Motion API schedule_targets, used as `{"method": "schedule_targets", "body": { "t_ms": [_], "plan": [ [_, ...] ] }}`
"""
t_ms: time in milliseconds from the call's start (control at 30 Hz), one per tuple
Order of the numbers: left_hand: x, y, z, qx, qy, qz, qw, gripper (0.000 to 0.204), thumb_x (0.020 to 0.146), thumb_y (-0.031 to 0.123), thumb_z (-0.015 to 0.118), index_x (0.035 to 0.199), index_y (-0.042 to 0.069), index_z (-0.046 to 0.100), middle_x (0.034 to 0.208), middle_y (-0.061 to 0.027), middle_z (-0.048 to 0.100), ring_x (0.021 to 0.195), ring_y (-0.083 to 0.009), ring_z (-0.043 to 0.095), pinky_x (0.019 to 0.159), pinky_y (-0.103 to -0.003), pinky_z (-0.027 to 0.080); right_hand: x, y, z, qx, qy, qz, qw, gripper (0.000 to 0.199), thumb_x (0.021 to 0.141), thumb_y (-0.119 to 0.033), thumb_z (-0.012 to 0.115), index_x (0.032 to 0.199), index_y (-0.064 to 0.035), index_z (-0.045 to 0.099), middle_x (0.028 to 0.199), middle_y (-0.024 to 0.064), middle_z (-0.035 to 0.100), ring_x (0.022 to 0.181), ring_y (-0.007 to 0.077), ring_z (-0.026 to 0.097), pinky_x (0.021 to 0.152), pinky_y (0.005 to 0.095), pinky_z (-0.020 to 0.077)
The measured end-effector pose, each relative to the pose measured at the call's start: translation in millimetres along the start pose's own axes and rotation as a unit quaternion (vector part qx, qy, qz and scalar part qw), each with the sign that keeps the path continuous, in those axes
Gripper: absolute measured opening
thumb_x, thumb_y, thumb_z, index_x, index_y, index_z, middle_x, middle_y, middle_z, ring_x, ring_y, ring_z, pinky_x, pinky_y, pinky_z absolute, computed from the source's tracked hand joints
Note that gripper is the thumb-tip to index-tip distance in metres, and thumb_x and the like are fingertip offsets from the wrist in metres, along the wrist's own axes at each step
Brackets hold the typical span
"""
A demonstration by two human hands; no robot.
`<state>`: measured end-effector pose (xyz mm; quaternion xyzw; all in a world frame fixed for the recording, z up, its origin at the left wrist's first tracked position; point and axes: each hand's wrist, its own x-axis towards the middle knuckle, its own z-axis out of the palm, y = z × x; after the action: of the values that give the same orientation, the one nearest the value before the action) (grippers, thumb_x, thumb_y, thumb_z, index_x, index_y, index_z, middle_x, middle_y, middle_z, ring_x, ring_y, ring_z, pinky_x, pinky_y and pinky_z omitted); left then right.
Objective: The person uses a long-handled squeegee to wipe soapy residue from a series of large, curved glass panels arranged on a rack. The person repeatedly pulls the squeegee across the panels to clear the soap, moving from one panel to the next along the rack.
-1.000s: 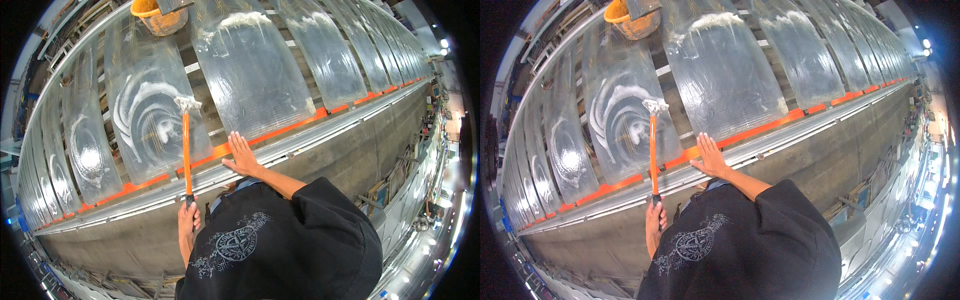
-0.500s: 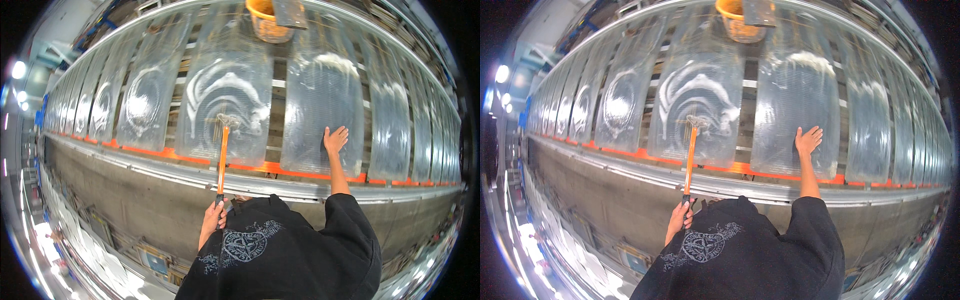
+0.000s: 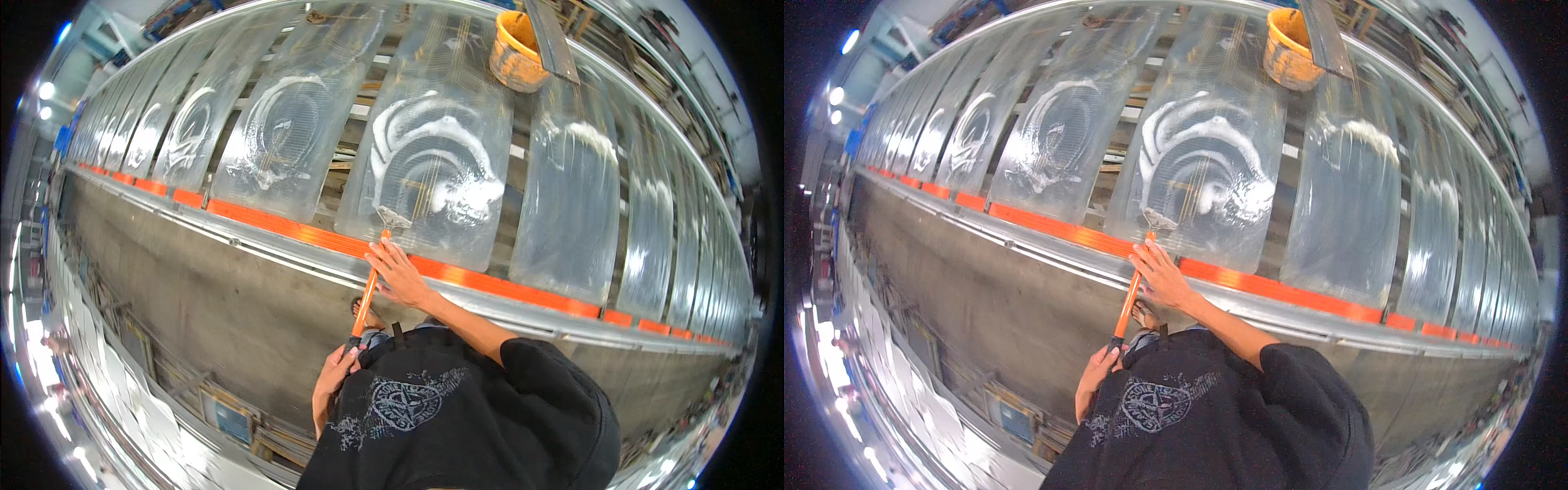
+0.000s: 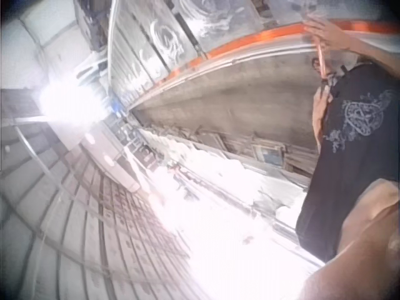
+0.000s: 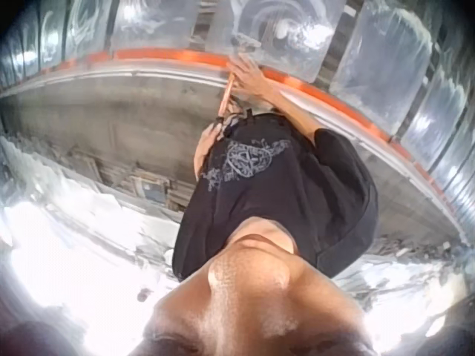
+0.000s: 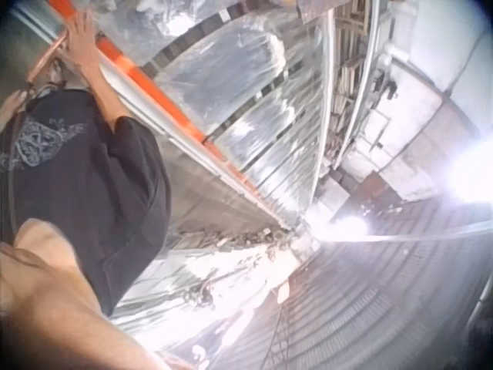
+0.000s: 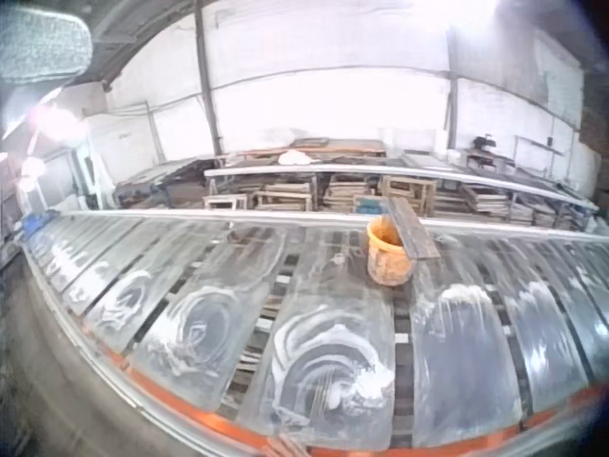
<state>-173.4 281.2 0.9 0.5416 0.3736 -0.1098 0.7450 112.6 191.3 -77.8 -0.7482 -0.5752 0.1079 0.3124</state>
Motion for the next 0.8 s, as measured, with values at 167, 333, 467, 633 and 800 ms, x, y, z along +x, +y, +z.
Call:
{"method": "schedule_targets", "body": {
  "t_ms": [167,333,467,633,800],
  "plan": [
    [-13.0,27.3,-74.2,0.015,-0.055,-0.049,0.997,0.036,0.107,0.032,0.055,0.125,0.002,0.064,0.071,0.0045,0.052,0.065,-0.0039,0.045,0.059,-0.021,0.035,51.1,-37.6,51.7,0.009,0.024,-0.043,0.999,0.022,0.087,-0.024,0.070,0.082,-0.0045,0.060,0.088,0.0113,0.060,0.095,0.0308,0.058,0.116,0.0516,0.0353],
    [-16.2,66.4,-129.1,0.005,-0.087,-0.109,0.990,0.036,0.108,0.034,0.054,0.124,0.002,0.064,0.071,0.0038,0.052,0.066,-0.0042,0.046,0.060,-0.022,0.036,79.2,-52.8,91.4,0.018,0.037,0.005,0.999,0.027,0.094,-0.027,0.067,0.075,-0.0081,0.062,0.076,0.0075,0.058,0.087,0.0286,0.057,0.092,0.0436,0.0426],
    [-9.2,59.2,-154.0,-0.042,-0.067,-0.124,0.989,0.038,0.107,0.034,0.055,0.126,0.003,0.064,0.077,0.0028,0.056,0.070,-0.0049,0.050,0.064,-0.022,0.039,99.6,-61.3,109.1,0.026,0.070,0.000,0.997,0.028,0.094,-0.029,0.067,0.074,-0.0097,0.062,0.076,0.0054,0.059,0.082,0.0269,0.055,0.088,0.0418,0.0427],
    [13.7,57.2,-166.6,0.003,-0.026,-0.146,0.989,0.042,0.105,0.038,0.058,0.128,0.003,0.067,0.087,0.0037,0.059,0.080,-0.0047,0.052,0.072,-0.021,0.041,120.0,-46.9,119.6,0.026,0.122,-0.007,0.992,0.044,0.089,-0.029,0.075,0.059,-0.0114,0.048,0.065,0.0054,0.046,0.072,0.0253,0.050,0.075,0.0380,0.0435],
    [122.5,138.8,-129.5,-0.081,-0.091,-0.173,0.977,0.045,0.107,0.042,0.053,0.131,0.005,0.061,0.075,-0.0004,0.055,0.052,-0.0067,0.047,0.048,-0.024,0.039,196.2,68.5,72.6,0.015,0.204,-0.013,0.979,0.042,0.085,-0.018,0.078,0.063,-0.0115,0.044,0.064,0.0053,0.042,0.066,0.0270,0.044,0.066,0.0395,0.0377]
  ]
}}
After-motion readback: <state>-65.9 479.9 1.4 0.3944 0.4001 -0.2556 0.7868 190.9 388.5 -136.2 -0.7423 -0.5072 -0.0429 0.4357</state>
